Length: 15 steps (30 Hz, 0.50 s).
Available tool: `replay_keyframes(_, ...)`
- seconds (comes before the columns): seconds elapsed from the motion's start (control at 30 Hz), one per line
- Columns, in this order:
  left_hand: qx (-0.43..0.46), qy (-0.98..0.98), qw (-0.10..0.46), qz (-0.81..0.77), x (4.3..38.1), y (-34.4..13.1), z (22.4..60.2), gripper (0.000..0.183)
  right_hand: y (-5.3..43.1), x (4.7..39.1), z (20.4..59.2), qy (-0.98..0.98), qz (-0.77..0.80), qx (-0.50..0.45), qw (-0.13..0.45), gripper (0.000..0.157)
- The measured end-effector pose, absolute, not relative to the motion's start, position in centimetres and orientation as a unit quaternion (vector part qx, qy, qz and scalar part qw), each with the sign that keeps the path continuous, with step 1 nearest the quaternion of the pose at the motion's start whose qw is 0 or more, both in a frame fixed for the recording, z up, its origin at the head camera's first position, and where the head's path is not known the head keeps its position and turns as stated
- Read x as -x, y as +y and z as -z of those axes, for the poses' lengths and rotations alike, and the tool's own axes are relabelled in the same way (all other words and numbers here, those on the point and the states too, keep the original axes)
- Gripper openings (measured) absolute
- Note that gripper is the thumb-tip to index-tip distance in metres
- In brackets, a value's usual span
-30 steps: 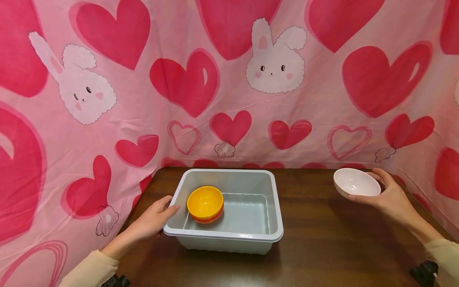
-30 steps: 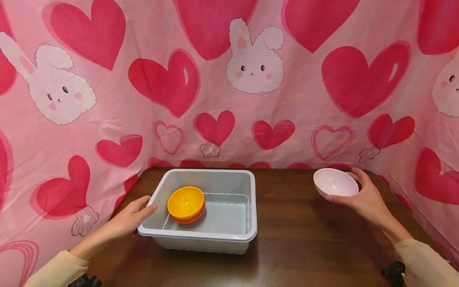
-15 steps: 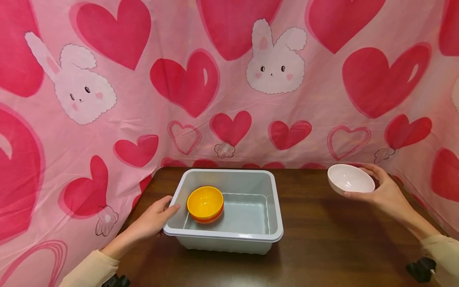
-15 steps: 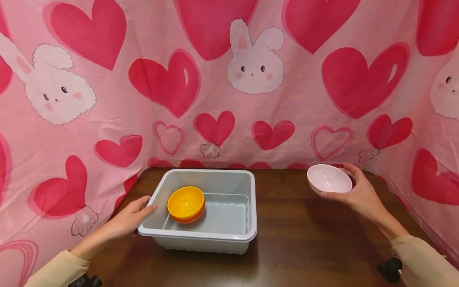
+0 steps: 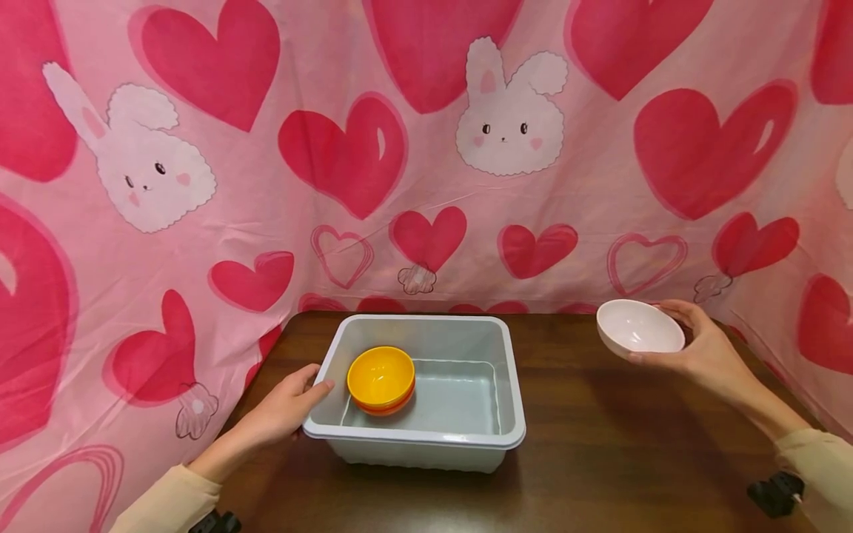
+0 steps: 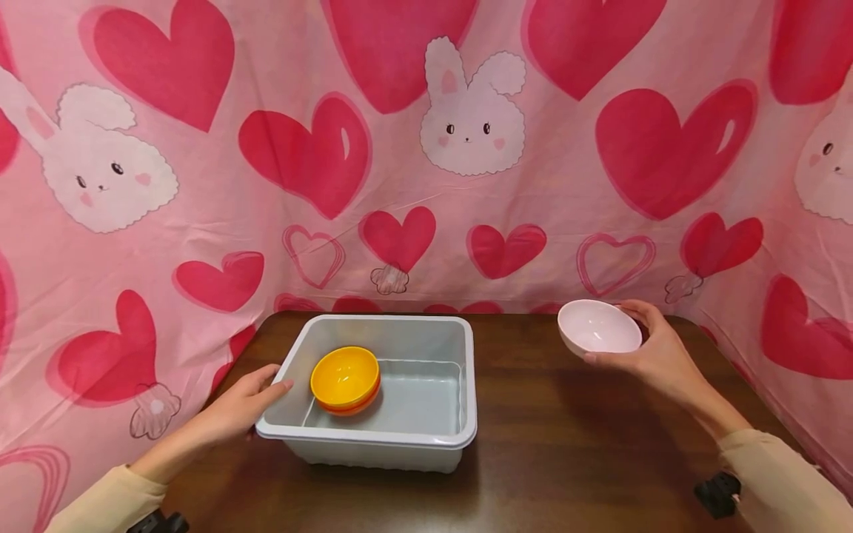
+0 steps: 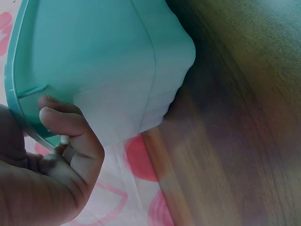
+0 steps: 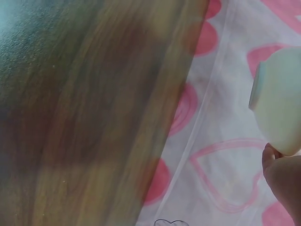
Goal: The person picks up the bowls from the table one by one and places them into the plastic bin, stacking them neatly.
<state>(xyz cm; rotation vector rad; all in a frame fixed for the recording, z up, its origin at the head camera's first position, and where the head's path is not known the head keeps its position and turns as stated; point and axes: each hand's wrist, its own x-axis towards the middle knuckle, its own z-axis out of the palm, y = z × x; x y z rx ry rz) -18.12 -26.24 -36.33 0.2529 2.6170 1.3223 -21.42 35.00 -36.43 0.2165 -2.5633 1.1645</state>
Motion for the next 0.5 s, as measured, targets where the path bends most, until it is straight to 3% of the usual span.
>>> replay_keyframes(0.5,-0.081,0.883,0.100,-0.452,18.1,-26.2,36.2,0.047,33.2,21.5,34.9,-0.886,-0.423,-0.105,0.157,0.091)
